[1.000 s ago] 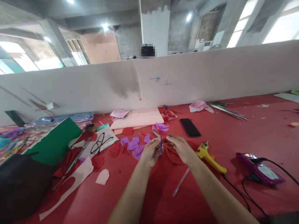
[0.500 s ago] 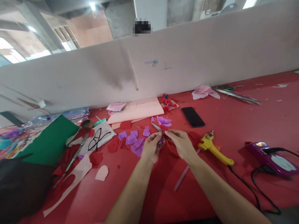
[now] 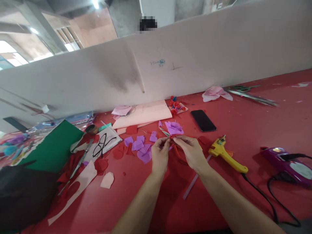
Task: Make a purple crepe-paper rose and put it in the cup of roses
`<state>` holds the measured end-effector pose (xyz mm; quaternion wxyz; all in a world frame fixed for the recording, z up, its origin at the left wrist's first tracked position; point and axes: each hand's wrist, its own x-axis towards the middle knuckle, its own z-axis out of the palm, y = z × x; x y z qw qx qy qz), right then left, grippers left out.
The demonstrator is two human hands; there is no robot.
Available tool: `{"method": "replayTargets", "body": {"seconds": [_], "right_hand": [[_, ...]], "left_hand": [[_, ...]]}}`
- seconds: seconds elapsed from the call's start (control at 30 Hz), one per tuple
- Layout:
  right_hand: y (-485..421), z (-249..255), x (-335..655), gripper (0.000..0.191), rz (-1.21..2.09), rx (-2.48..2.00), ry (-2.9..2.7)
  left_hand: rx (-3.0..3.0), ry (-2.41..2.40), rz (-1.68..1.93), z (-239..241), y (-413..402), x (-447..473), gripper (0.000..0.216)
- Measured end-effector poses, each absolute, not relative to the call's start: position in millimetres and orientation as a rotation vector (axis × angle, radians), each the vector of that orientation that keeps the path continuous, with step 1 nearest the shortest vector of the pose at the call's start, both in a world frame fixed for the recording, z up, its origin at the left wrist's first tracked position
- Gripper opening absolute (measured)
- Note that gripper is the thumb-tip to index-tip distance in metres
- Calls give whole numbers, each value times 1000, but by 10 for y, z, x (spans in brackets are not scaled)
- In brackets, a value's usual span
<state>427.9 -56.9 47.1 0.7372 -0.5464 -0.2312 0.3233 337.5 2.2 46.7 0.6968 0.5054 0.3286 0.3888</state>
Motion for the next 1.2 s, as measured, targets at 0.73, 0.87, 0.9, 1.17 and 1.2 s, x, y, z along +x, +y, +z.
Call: {"method": "replayTargets", "body": {"seconds": [0.73, 0.87, 0.9, 1.17, 1.2], "right_hand": [[-605, 580, 4236, 21, 613, -1229, -540], [-601, 553, 4245, 20, 683, -1194, -527], [-599, 546, 4243, 20, 699, -1190, -515], [-604, 534, 4236, 12, 656, -1194, -483], [-604, 535, 4239, 12, 657, -1183, -486]], "left_hand": [[1686, 864, 1086, 498, -61, 3322, 11], [1702, 851, 1137, 465, -49, 3332, 9], [1704, 850, 1143, 465, -48, 3334, 9], [1672, 845, 1174, 482, -51, 3340, 8], [1672, 842, 1174, 479, -50, 3341, 7]]}}
